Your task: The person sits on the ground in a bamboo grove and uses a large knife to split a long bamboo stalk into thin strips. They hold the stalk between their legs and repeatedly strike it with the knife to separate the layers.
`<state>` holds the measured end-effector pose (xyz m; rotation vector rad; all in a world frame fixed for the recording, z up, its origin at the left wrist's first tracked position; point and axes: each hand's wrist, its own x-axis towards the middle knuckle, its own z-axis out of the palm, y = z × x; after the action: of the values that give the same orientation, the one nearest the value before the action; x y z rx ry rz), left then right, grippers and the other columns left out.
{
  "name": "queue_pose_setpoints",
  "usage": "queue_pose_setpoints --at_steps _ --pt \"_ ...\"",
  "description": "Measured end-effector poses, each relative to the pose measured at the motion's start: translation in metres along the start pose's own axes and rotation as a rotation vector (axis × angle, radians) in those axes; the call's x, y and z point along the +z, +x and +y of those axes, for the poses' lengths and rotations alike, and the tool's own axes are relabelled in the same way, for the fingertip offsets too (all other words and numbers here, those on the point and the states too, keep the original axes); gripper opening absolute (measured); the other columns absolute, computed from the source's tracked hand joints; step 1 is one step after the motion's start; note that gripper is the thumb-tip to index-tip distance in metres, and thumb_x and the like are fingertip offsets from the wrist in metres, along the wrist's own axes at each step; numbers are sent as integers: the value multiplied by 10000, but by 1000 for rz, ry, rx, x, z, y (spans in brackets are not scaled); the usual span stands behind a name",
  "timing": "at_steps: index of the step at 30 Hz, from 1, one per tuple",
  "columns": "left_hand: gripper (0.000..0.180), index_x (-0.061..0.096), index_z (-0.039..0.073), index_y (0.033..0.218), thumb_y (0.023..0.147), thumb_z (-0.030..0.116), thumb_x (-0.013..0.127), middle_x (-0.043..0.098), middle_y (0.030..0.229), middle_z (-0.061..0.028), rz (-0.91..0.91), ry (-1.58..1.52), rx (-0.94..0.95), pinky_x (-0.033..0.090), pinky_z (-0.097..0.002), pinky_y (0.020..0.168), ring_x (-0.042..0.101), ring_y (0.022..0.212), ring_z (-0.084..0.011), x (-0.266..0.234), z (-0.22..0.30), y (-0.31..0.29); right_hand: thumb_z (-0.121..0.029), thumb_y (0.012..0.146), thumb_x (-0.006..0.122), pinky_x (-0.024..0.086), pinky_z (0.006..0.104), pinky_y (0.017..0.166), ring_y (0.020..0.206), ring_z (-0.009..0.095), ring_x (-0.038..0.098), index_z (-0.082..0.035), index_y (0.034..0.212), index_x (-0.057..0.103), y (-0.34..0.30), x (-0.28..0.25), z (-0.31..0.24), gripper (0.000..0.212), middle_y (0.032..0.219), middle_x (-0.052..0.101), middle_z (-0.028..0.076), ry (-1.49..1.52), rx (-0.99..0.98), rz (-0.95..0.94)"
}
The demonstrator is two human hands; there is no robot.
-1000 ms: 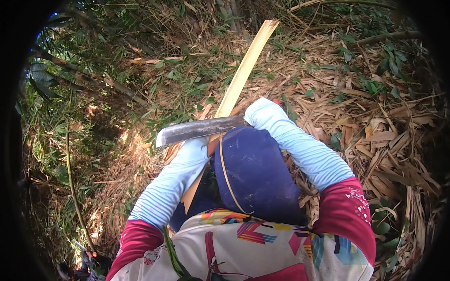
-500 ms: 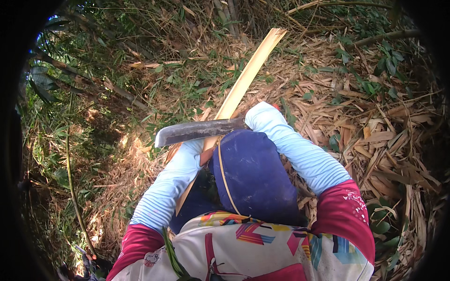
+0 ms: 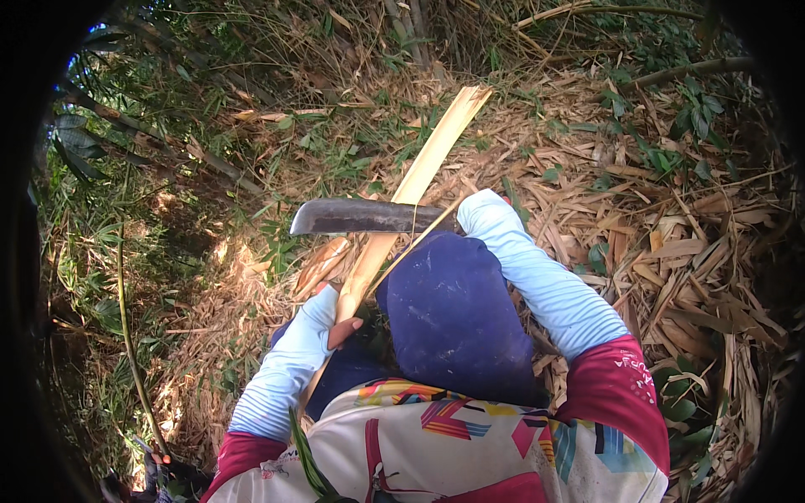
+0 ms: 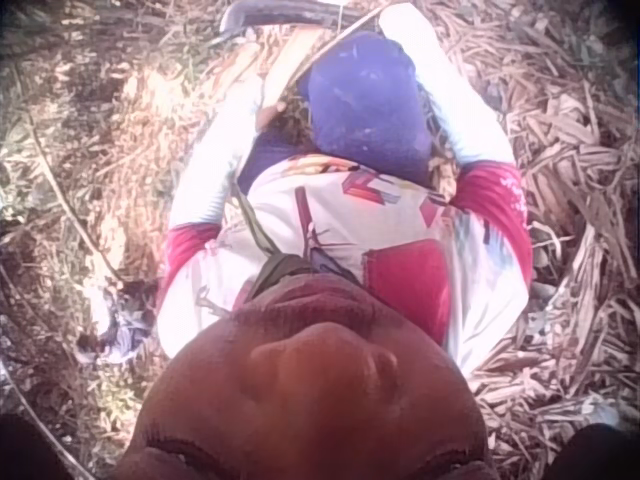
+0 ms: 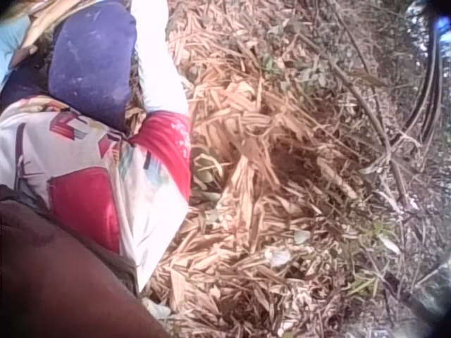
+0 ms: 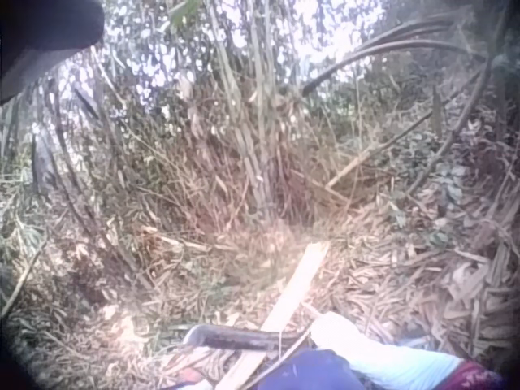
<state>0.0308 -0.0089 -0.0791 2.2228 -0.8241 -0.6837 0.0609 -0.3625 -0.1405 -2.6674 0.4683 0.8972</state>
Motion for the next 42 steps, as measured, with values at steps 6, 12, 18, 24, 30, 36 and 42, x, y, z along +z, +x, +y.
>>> queue_pose_setpoints --at_steps 6,12,18,24,30,36,42 --pt "542 448 53 1330 839 67 677 542 743 -22 17 -129 -102 431 -258 497 495 536 -100 -2 1 -55 -221 867 612 515 419 893 1102 295 623 -107 1197 634 35 23 10 349 1193 641 106 -145 -88 125" --pt "627 425 67 1388 819 62 688 575 783 -40 17 -98 -163 437 -265 492 496 534 -94 5 -12 -103 -168 889 563 561 411 800 991 288 685 -65 1131 674 47 33 20 285 1049 705 138 -105 -50 207" --pt "513 493 27 1302 831 73 690 629 1065 -164 79 -85 -103 446 -323 878 580 936 -247 3 1 -138 -151 890 553 557 412 805 986 322 678 -59 1099 685 51 45 28 264 1052 687 184 -174 -126 334" --pt "577 442 38 1370 838 53 664 620 1142 -171 52 -187 -255 420 -313 932 575 1010 -246 9 -10 -175 -163 886 567 550 411 811 999 360 657 -34 1084 673 53 31 36 259 1076 668 205 -92 -123 219" --pt "529 514 -20 1239 800 201 708 653 957 -164 56 -57 -387 494 -353 801 632 851 -241 30 -84 -237 -175 876 580 545 407 815 995 361 657 -36 1063 676 42 32 40 252 1066 670 206 -59 -123 193" --pt "530 440 -27 1253 818 121 705 605 784 -112 301 -399 -604 475 -275 487 582 526 -149 20 -64 -211 -187 866 594 540 403 819 992 362 656 -39 1041 680 9 33 43 246 1055 671 207 -61 -105 212" --pt "523 432 -15 1261 830 154 677 589 757 -76 383 -484 -458 432 -237 448 520 493 -116 4 -48 -145 -200 856 607 535 400 823 989 363 656 -42 1020 684 -3 27 26 241 1044 672 207 -90 -118 193"
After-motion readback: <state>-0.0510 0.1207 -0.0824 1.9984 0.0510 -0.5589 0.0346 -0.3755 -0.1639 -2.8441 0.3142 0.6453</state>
